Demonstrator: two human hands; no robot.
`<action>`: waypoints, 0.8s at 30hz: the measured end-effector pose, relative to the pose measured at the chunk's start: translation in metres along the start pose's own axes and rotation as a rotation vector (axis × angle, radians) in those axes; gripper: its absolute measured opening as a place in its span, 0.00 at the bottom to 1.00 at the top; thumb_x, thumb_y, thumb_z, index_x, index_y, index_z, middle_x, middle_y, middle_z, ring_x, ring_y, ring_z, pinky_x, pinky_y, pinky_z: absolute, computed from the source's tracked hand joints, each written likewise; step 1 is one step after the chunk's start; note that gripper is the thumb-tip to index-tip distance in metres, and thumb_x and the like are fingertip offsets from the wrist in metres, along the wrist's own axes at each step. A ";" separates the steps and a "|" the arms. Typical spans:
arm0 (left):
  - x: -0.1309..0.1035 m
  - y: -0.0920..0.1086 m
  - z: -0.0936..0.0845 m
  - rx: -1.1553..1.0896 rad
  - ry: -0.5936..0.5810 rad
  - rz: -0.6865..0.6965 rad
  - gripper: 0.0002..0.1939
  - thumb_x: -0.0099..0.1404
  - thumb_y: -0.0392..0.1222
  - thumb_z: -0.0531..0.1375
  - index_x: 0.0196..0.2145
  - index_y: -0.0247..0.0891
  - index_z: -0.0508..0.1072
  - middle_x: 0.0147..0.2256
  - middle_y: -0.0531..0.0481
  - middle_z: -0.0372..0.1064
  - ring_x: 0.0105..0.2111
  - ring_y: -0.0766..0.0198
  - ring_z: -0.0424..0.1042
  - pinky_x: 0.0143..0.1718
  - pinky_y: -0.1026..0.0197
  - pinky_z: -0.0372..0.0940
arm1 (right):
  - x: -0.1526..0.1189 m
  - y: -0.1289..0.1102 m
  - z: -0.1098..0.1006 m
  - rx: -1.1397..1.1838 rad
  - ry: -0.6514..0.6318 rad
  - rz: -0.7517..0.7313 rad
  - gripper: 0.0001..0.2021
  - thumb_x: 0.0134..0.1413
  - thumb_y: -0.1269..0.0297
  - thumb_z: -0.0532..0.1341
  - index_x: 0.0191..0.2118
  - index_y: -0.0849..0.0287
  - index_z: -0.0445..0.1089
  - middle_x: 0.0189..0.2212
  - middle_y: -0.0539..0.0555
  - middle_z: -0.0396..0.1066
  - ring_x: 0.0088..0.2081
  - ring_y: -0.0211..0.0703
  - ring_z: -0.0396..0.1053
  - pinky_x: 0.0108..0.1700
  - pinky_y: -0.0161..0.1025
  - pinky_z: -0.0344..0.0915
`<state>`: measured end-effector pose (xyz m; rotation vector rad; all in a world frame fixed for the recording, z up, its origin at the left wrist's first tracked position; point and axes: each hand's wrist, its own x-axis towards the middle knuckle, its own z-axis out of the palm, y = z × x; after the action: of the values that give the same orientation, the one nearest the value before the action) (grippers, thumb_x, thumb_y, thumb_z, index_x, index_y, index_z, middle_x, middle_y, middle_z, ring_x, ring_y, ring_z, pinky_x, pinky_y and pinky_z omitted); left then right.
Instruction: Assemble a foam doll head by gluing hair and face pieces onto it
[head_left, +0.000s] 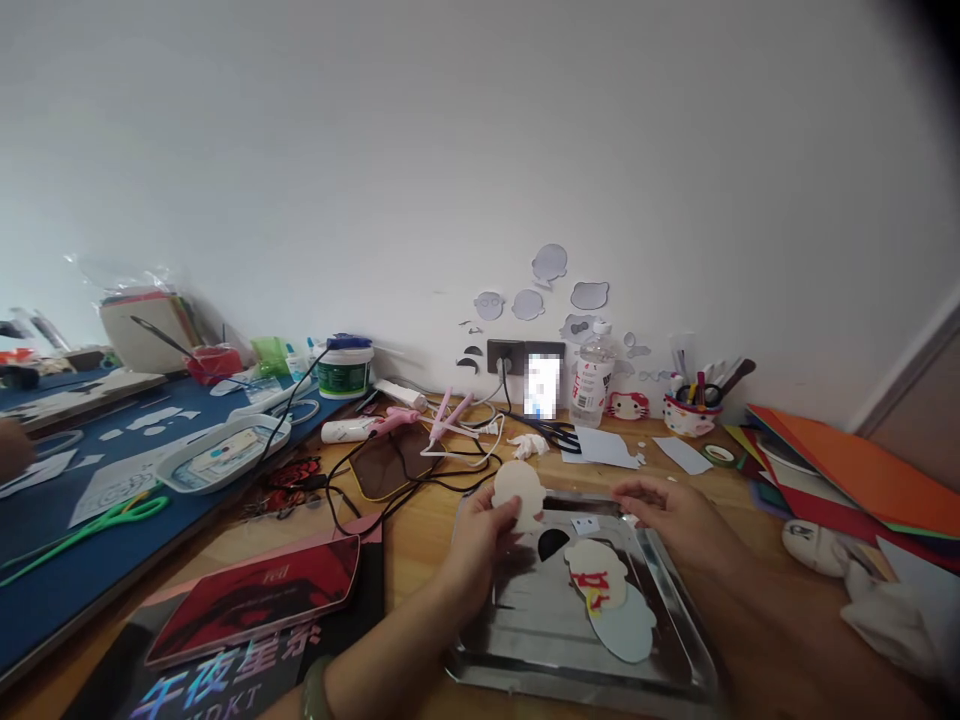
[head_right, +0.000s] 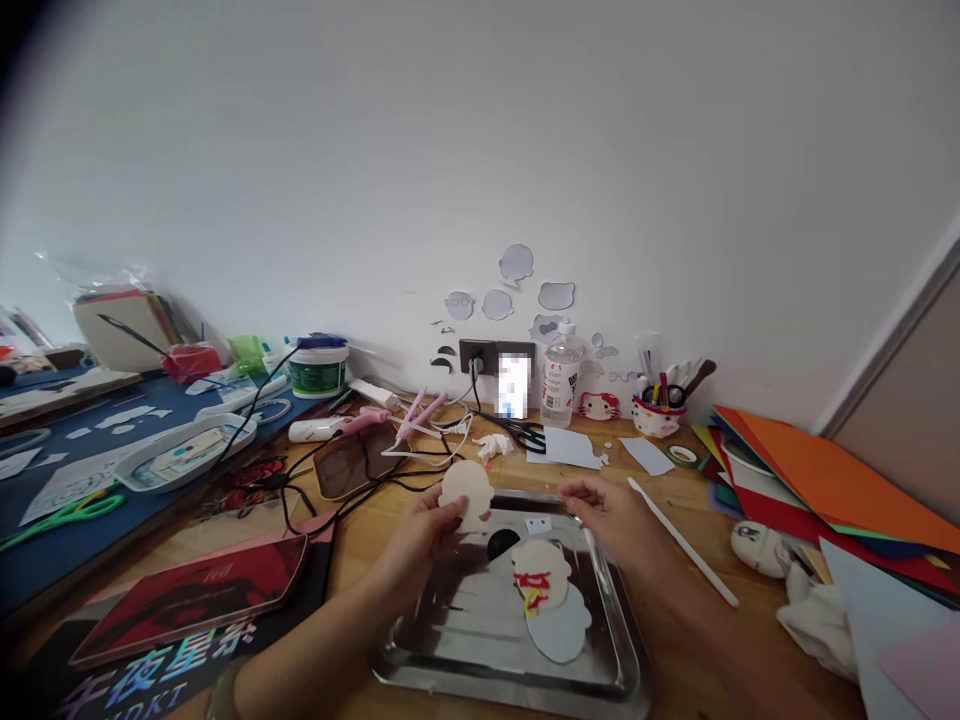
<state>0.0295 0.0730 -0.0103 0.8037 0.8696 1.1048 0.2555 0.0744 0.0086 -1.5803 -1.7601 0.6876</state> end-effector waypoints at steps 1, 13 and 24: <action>0.001 0.001 -0.001 -0.007 0.019 0.017 0.15 0.50 0.38 0.60 0.37 0.32 0.67 0.31 0.43 0.71 0.28 0.66 0.70 0.25 0.69 0.63 | 0.000 0.002 0.000 -0.043 -0.006 -0.010 0.11 0.45 0.60 0.55 0.32 0.57 0.70 0.31 0.53 0.73 0.33 0.44 0.70 0.34 0.39 0.65; 0.003 0.005 -0.002 -0.075 0.098 0.013 0.11 0.52 0.34 0.58 0.35 0.33 0.66 0.31 0.46 0.70 0.26 0.69 0.69 0.24 0.71 0.62 | -0.022 -0.012 0.003 -0.198 -0.486 -0.108 0.22 0.40 0.63 0.59 0.47 0.51 0.65 0.45 0.52 0.65 0.40 0.45 0.65 0.41 0.39 0.61; 0.002 -0.001 0.000 -0.014 0.076 -0.041 0.18 0.50 0.37 0.59 0.40 0.32 0.64 0.33 0.44 0.70 0.28 0.66 0.70 0.22 0.70 0.59 | -0.027 -0.017 0.014 -0.411 -0.479 -0.227 0.22 0.41 0.59 0.60 0.47 0.49 0.66 0.50 0.53 0.61 0.51 0.49 0.56 0.52 0.45 0.53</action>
<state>0.0303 0.0750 -0.0115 0.7334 0.9370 1.1093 0.2353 0.0457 0.0088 -1.5142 -2.5229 0.6587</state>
